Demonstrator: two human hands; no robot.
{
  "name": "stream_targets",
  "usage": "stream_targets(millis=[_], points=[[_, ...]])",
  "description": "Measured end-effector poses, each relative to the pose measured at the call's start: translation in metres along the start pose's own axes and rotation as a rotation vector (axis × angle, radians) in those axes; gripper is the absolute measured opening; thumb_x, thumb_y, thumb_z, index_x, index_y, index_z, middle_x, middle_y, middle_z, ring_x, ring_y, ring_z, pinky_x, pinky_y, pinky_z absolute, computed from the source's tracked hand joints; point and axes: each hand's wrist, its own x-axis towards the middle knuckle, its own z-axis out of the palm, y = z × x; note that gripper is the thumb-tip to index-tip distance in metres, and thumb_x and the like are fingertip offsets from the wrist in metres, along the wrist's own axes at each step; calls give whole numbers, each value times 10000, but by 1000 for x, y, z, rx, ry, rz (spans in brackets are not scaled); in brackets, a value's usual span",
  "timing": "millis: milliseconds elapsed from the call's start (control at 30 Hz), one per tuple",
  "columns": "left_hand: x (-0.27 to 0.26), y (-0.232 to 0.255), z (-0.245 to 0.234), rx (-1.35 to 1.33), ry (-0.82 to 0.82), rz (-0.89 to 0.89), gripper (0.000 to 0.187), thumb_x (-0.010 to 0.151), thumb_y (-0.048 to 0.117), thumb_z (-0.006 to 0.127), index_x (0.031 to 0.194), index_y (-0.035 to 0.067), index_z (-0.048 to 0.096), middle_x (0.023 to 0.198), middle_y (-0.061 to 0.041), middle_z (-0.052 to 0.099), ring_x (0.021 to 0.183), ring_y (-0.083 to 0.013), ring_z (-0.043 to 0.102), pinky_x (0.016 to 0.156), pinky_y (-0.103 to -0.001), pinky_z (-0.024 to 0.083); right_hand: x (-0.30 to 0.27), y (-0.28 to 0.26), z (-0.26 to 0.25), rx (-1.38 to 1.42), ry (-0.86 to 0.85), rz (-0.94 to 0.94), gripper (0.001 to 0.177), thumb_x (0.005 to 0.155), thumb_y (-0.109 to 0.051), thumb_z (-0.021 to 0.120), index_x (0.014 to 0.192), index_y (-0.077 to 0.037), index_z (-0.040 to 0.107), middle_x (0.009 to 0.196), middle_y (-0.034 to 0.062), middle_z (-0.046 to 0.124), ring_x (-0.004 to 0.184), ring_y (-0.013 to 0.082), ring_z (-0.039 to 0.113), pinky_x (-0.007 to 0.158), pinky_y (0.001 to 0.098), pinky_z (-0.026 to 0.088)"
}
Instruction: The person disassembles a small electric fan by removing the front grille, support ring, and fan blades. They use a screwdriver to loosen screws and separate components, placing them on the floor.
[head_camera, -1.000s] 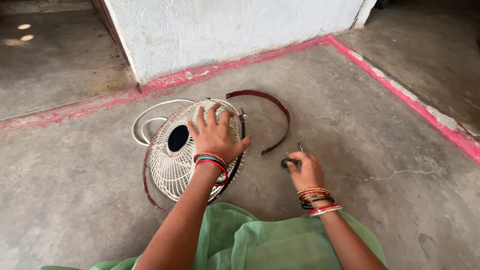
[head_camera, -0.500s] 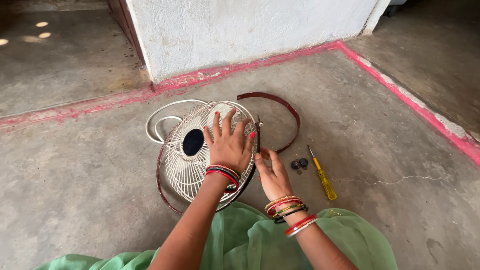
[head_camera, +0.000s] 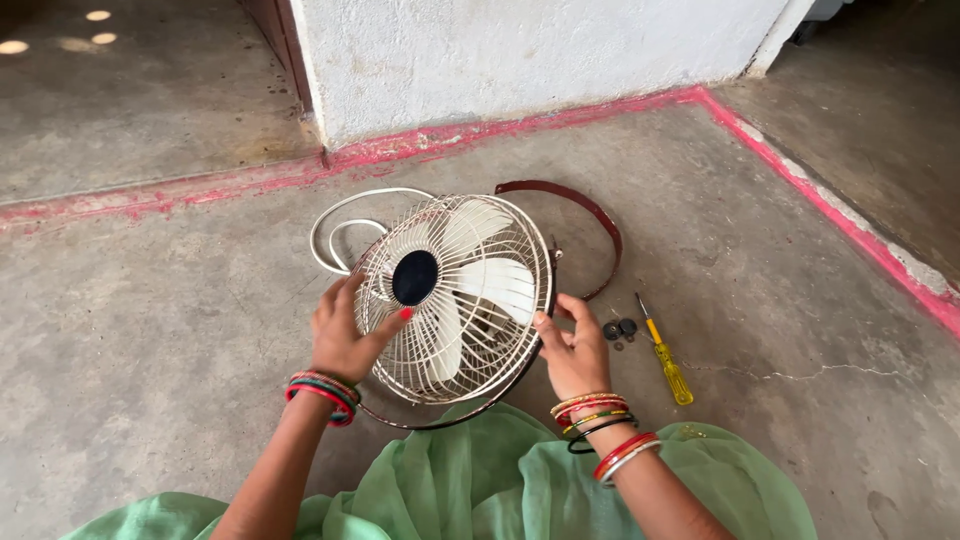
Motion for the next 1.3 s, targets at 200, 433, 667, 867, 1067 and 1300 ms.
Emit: stream_targets(millis=[200, 433, 667, 867, 1067, 1300], points=[[4, -35, 5, -41, -130, -403, 1071, 717, 726, 729, 1552, 145, 395, 1593, -242, 290, 1476, -449, 295, 1188, -555, 307, 5, -8, 5, -6, 38, 15, 473, 926, -222, 700, 1346, -55, 561, 1262, 41, 637, 906, 152, 713, 707, 308, 605], [14, -67, 14, -20, -141, -727, 987, 810, 735, 625, 1562, 139, 393, 1575, -274, 362, 1437, -458, 408, 1181, -519, 359, -2, -19, 7, -85, 80, -11, 350, 917, -152, 720, 1241, -38, 656, 1118, 34, 710, 854, 97, 671, 631, 260, 530], [23, -114, 35, -253, -80, -732, 899, 841, 528, 692, 1461, -73, 441, 1420, -332, 545, 1327, -406, 555, 1099, -426, 444, -3, -32, 13, 12, 110, 9, 280, 919, -70, 707, 1188, -2, 669, 1031, 68, 698, 709, 81, 647, 534, 240, 509], [26, -134, 56, -405, -173, -818, 509, 895, 256, 547, 1252, -86, 670, 1267, -310, 706, 1219, -430, 675, 1036, -475, 496, -11, -35, 19, -6, 146, 0, 284, 924, -54, 679, 1201, 0, 646, 1049, 66, 692, 723, 82, 655, 538, 241, 530], [3, -97, 35, 147, -262, -550, 462, 849, 234, 645, 1306, 294, 689, 1317, -184, 663, 1329, -355, 554, 1076, -456, 492, -23, -44, 25, -120, 181, -155, 320, 928, -60, 681, 1231, 22, 615, 1093, 88, 678, 737, 96, 634, 536, 270, 575], [-9, -68, 16, 298, -304, -575, 486, 905, 190, 682, 1383, 223, 596, 1471, -195, 444, 1185, -420, 654, 988, -447, 576, -43, -69, 38, -209, 169, -212, 353, 906, -67, 689, 1239, 24, 614, 1109, 88, 683, 791, 97, 635, 532, 265, 593]])
